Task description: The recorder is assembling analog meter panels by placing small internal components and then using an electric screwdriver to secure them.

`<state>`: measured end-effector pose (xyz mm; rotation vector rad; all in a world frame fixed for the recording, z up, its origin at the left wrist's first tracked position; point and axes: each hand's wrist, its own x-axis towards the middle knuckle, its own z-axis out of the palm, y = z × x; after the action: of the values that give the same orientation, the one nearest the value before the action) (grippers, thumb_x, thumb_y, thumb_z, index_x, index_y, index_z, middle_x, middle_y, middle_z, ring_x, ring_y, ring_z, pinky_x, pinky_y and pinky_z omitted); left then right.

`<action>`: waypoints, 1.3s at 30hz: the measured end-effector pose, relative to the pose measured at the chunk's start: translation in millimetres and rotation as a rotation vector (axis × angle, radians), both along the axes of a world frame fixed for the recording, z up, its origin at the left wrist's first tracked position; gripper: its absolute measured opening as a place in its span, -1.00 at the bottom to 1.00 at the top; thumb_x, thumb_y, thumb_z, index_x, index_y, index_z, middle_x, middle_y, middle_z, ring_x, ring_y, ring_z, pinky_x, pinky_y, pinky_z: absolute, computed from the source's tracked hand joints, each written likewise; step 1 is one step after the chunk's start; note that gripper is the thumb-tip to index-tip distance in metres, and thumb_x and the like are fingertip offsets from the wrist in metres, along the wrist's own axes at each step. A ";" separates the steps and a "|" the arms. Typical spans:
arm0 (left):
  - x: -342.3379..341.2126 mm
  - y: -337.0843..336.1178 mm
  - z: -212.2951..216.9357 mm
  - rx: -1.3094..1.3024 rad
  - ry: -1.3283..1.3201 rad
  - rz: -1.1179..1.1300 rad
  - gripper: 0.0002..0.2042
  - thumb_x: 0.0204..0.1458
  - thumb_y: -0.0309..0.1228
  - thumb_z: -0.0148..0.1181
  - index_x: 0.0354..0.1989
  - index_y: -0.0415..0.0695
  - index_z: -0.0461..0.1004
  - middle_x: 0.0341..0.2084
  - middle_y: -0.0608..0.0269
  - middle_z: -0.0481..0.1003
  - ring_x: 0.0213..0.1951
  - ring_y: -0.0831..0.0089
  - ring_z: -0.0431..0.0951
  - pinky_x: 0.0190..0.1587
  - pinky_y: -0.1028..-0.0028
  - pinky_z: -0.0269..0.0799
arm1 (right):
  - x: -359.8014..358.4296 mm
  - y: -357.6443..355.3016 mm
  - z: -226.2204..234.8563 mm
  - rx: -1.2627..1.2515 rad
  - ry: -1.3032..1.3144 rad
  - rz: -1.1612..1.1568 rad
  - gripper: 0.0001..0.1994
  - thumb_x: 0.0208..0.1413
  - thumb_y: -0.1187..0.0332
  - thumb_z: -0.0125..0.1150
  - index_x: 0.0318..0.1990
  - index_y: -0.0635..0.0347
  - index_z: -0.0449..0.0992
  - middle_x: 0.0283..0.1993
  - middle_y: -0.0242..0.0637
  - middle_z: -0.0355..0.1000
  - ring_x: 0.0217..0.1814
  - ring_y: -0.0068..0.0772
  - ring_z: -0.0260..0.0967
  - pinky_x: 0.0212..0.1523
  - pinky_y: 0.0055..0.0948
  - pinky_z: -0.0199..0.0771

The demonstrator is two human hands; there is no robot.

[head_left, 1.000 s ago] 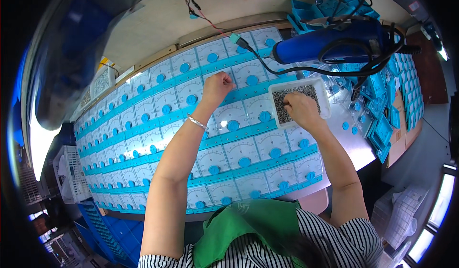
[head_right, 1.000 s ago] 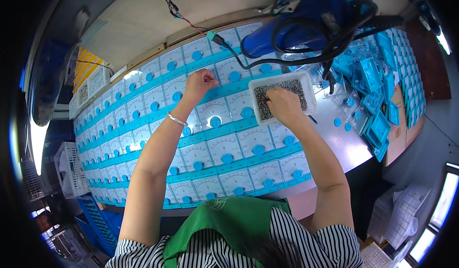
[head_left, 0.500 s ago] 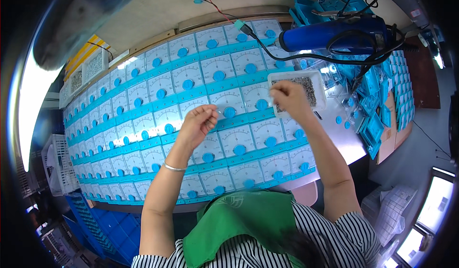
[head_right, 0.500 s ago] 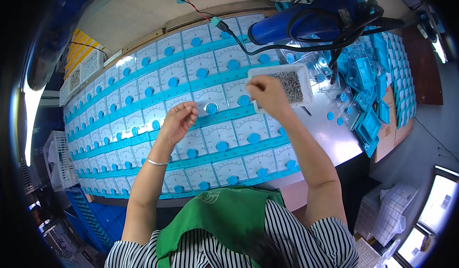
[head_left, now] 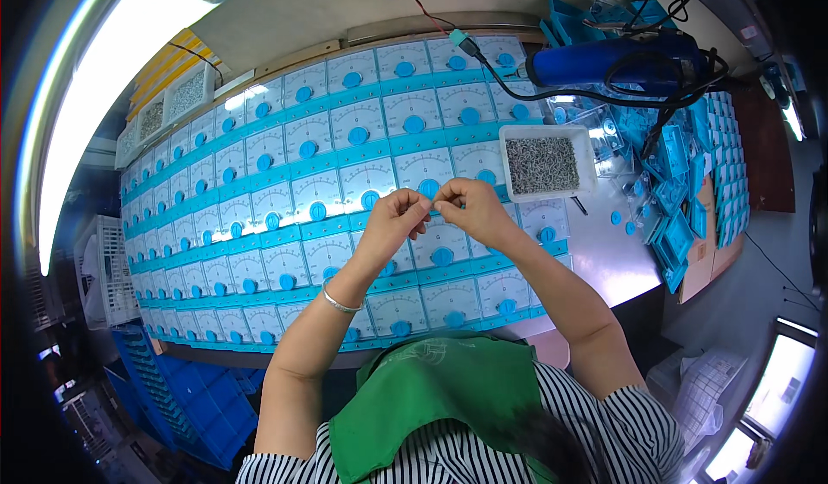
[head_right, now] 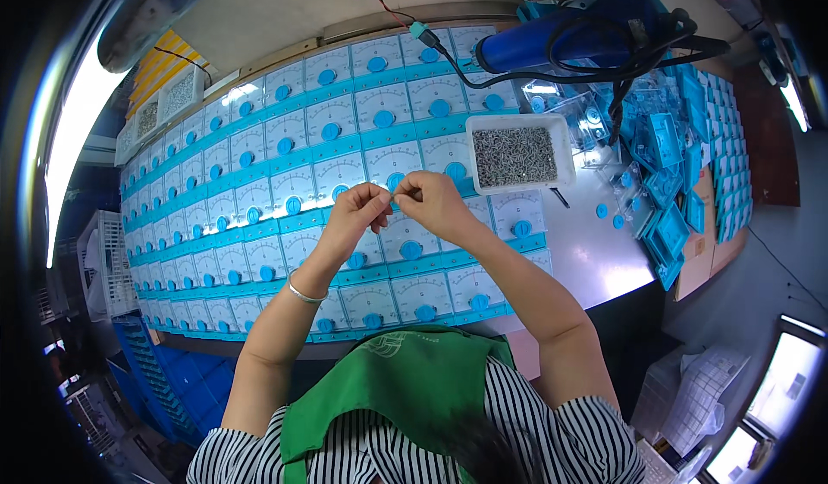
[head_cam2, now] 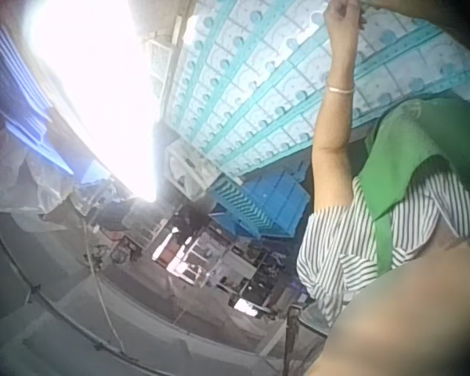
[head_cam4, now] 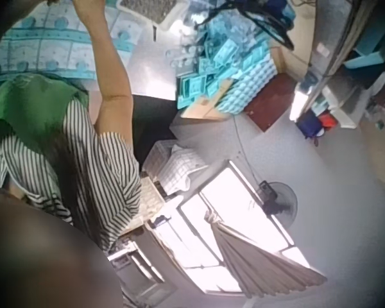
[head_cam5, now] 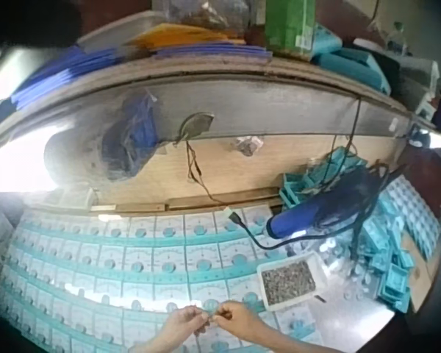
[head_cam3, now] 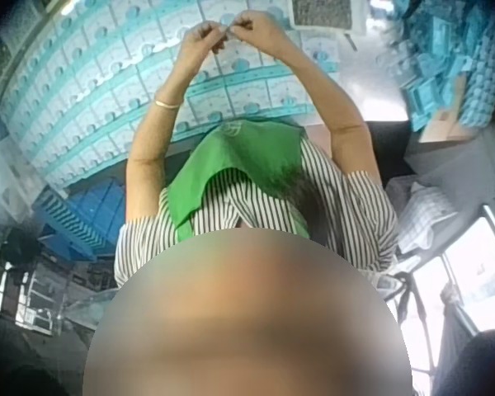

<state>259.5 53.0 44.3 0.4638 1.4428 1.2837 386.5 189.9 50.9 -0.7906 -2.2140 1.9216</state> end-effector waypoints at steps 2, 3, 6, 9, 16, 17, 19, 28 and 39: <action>1.3 0.2 0.1 -0.041 0.048 -0.032 -0.81 0.19 -0.31 0.14 -0.32 -0.20 0.47 -0.53 0.34 0.50 -0.52 0.65 0.44 -0.49 0.63 0.33 | 4.0 -2.7 -2.0 0.124 0.001 0.029 -0.88 0.00 0.44 0.22 -0.40 0.34 0.51 -0.42 -0.25 0.46 -0.44 -0.49 0.41 -0.44 -0.45 0.38; 2.4 -0.2 0.2 -0.052 0.086 -0.064 -0.82 0.18 -0.33 0.14 -0.33 -0.20 0.47 -0.54 0.35 0.49 -0.53 0.65 0.43 -0.50 0.64 0.32 | 6.4 -4.0 -3.0 0.173 -0.016 0.047 -0.88 -0.01 0.45 0.22 -0.40 0.35 0.51 -0.41 -0.26 0.45 -0.43 -0.53 0.39 -0.43 -0.48 0.39; 5.9 -3.6 -2.1 -0.064 0.156 -0.085 -0.87 0.14 -0.39 0.13 -0.37 -0.19 0.47 -0.56 0.38 0.47 -0.55 0.68 0.40 -0.52 0.66 0.27 | 13.9 -7.7 -7.4 0.194 -0.055 0.083 -0.89 -0.02 0.46 0.23 -0.40 0.35 0.50 -0.40 -0.25 0.43 -0.42 -0.54 0.38 -0.41 -0.50 0.39; 4.4 -6.9 -10.3 -0.034 0.157 0.004 -0.91 0.08 -0.45 0.11 -0.41 -0.19 0.47 -0.59 0.41 0.44 -0.56 0.71 0.35 -0.53 0.67 0.23 | 19.3 -2.6 -15.3 0.252 -0.078 0.102 -0.90 0.00 0.46 0.21 -0.38 0.34 0.50 -0.38 -0.22 0.42 -0.42 -0.49 0.41 -0.41 -0.47 0.40; -20.5 -14.7 -24.2 -0.127 0.592 0.050 -0.87 0.04 -0.45 0.13 -0.45 -0.28 0.46 -0.65 0.45 0.37 -0.57 0.72 0.25 -0.53 0.61 0.16 | 1.5 19.5 -45.4 0.529 0.023 -0.110 -0.93 0.06 0.46 0.11 -0.33 0.27 0.44 -0.31 -0.05 0.40 -0.31 0.05 0.39 -0.29 -0.11 0.40; -22.1 -15.4 -24.6 -0.133 0.598 0.053 -0.87 0.05 -0.45 0.13 -0.45 -0.28 0.46 -0.65 0.45 0.37 -0.57 0.72 0.26 -0.52 0.61 0.17 | -1.8 17.6 -49.0 0.590 0.043 -0.112 -0.93 0.08 0.47 0.09 -0.32 0.27 0.43 -0.29 -0.05 0.40 -0.30 0.08 0.39 -0.28 -0.08 0.40; -25.9 -17.8 -24.2 -0.139 0.605 0.069 -0.86 0.05 -0.45 0.13 -0.45 -0.28 0.46 -0.66 0.44 0.37 -0.57 0.72 0.26 -0.52 0.61 0.17 | -3.5 17.9 -53.8 0.630 -0.010 -0.117 -0.94 0.08 0.48 0.07 -0.31 0.28 0.41 -0.28 -0.04 0.39 -0.31 0.13 0.40 -0.29 -0.05 0.42; -30.2 -9.5 -29.7 -0.131 0.824 -0.013 -0.85 0.02 -0.43 0.15 -0.43 -0.29 0.48 -0.67 0.20 0.46 -0.60 0.50 0.41 -0.49 0.47 0.32 | -6.2 12.3 -54.8 0.909 -0.158 0.073 -0.91 0.05 0.48 0.13 -0.30 0.29 0.39 -0.23 -0.04 0.37 -0.37 0.02 0.45 -0.35 -0.13 0.50; -43.3 18.2 -38.1 -0.280 1.072 -0.292 -0.83 -0.03 -0.37 0.18 -0.41 -0.26 0.52 -0.55 -0.01 0.54 -0.45 0.10 0.57 -0.36 0.26 0.45 | 55.1 68.8 0.0 0.733 -0.015 -0.224 -0.83 0.04 0.41 0.21 -0.20 0.19 0.51 -0.23 -0.17 0.49 -0.30 -0.11 0.49 -0.31 -0.24 0.47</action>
<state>216.2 71.2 6.2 1.2262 2.2669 0.5428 441.6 258.7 50.9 -0.8540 -2.4337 0.8859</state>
